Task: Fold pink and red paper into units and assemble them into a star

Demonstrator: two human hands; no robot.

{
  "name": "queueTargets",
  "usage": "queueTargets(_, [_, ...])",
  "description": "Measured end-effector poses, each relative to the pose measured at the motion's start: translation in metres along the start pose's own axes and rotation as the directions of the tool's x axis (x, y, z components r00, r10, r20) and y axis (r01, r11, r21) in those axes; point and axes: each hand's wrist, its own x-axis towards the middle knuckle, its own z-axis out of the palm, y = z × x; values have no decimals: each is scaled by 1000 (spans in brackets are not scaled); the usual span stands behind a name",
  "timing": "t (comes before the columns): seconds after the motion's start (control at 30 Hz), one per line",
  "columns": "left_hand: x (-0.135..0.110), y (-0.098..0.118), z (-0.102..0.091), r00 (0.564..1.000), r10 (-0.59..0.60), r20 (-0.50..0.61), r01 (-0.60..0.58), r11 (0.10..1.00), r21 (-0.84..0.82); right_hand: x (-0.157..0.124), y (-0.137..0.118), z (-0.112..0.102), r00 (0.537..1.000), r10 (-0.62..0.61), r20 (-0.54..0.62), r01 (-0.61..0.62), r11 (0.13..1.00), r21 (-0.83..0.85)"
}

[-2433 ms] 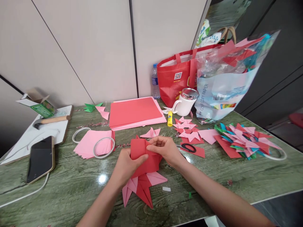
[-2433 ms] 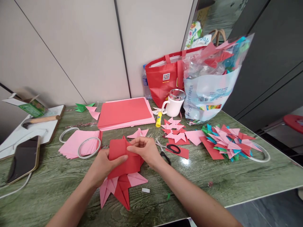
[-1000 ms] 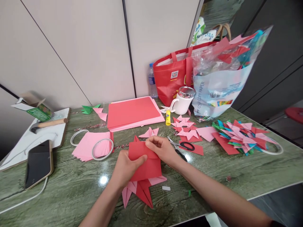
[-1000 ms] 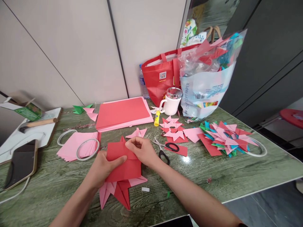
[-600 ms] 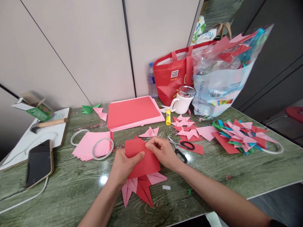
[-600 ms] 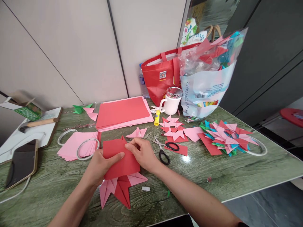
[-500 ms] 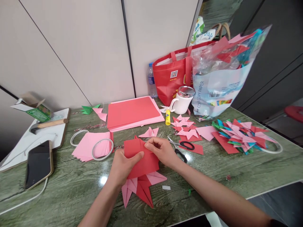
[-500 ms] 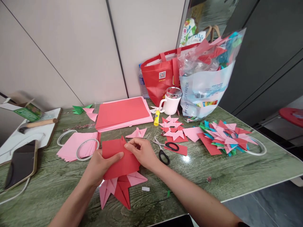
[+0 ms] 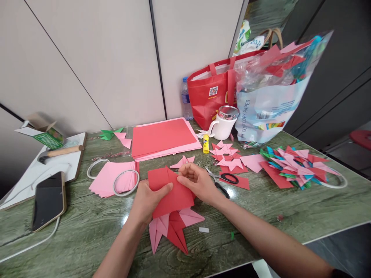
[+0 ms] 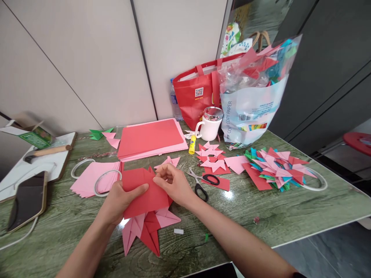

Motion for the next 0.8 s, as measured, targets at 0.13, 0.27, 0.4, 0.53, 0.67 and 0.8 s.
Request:
queueTargets(0.13, [-1,0,0,990,-8,144,-8,994,107,0,1,-1,997,6,81,-11,998,55])
queueTargets(0.27, [-1,-1,-1,980,27,196,-57,987,151,1,1,-2,999,30,40,-32,998,51])
queueTargets(0.4, [-1,1,0,977,145,154,-142,989,-29,2,2,-4,1000,23,-4,-23,998,56])
queueTargets(0.53, [0,1,0,977,145,157,-112,974,-198,2,2,-5,1000,-17,-12,17,999,37])
queueTargets(0.67, [0,-1,-1,968,108,228,-63,979,-194,2,0,-4,997,-72,-14,71,997,-10])
queueTargets(0.8, [0,-2,0,979,106,175,-85,989,-124,1,-1,-2,994,-104,-38,103,994,-27])
